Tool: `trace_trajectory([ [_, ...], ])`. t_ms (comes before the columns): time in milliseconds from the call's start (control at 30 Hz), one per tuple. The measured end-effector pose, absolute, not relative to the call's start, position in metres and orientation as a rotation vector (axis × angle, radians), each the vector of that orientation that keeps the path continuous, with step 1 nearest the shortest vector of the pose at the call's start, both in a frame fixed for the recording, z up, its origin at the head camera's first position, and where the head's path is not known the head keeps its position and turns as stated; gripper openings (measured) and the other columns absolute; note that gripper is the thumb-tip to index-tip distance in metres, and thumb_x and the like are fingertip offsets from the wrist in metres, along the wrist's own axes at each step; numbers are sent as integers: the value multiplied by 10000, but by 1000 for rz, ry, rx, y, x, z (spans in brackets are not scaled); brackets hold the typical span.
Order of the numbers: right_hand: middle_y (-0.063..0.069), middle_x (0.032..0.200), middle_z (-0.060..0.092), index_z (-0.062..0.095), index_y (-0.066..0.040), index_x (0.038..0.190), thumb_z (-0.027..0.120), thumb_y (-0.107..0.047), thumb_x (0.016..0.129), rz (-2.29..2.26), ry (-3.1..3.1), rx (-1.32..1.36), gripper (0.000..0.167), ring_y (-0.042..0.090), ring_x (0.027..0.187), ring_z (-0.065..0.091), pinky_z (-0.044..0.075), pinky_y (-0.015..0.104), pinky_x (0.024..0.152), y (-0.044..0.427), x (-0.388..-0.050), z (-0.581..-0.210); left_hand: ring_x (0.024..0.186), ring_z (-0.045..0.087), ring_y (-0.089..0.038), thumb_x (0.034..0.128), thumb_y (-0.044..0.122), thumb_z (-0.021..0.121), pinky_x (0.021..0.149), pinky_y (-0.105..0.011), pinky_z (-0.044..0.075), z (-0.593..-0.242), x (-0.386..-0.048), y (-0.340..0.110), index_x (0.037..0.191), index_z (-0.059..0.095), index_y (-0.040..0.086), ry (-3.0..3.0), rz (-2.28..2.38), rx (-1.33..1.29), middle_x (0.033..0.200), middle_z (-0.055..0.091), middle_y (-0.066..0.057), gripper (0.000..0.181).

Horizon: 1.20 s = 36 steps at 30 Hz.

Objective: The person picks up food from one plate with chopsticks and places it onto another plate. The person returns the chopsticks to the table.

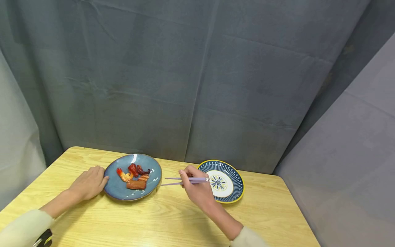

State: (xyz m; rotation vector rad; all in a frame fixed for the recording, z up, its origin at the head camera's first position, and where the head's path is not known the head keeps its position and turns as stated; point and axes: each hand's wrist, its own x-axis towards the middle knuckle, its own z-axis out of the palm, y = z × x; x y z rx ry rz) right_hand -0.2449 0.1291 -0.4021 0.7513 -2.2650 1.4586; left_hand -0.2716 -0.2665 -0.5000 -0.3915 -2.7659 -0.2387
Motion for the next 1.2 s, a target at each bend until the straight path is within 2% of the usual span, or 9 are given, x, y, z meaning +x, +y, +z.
trace_trajectory([
  [100,110,675,649,619,-52,773,639,5,951,1443,-2249,776,189,277,585,665,561,341,550,118,-235,-390,756,509,-322,957,186,596,635,-477,419,-499,-271,-267,889,510,-17,-2765,-235,-389,773,434,-88,231],
  [167,84,669,649,626,-73,771,641,-23,958,1425,-2249,804,195,260,577,656,548,320,536,113,-235,-391,761,511,-322,959,190,596,638,-478,420,-499,-271,-267,891,512,-18,-2768,-236,-387,777,437,-89,234],
  [333,-34,649,631,621,-181,770,654,-129,975,1346,-2246,881,214,121,556,602,478,262,481,107,-246,-406,764,511,-321,962,193,591,637,-475,418,-501,-273,-267,890,512,-18,-2779,-234,-384,781,437,-90,236],
  [567,-13,630,617,613,-148,749,674,-85,951,1316,-2169,1027,221,34,539,547,416,194,446,93,-247,-408,776,511,-322,967,201,574,645,-473,418,-499,-272,-266,899,513,-17,-2788,-235,-382,787,442,-89,237],
  [700,-52,622,582,608,-153,737,692,-66,933,1287,-2144,1085,230,12,528,488,367,174,435,88,-249,-409,758,500,-312,968,195,582,630,-457,410,-499,-271,-266,897,509,-19,-2788,-231,-382,782,432,-87,237],
  [1200,-53,650,514,584,-137,762,683,-58,933,1198,-2072,1232,213,44,555,427,331,149,500,69,-251,-415,741,489,-303,970,190,583,627,-455,406,-497,-271,-265,895,506,-24,-2800,-232,-372,778,425,-87,239],
])
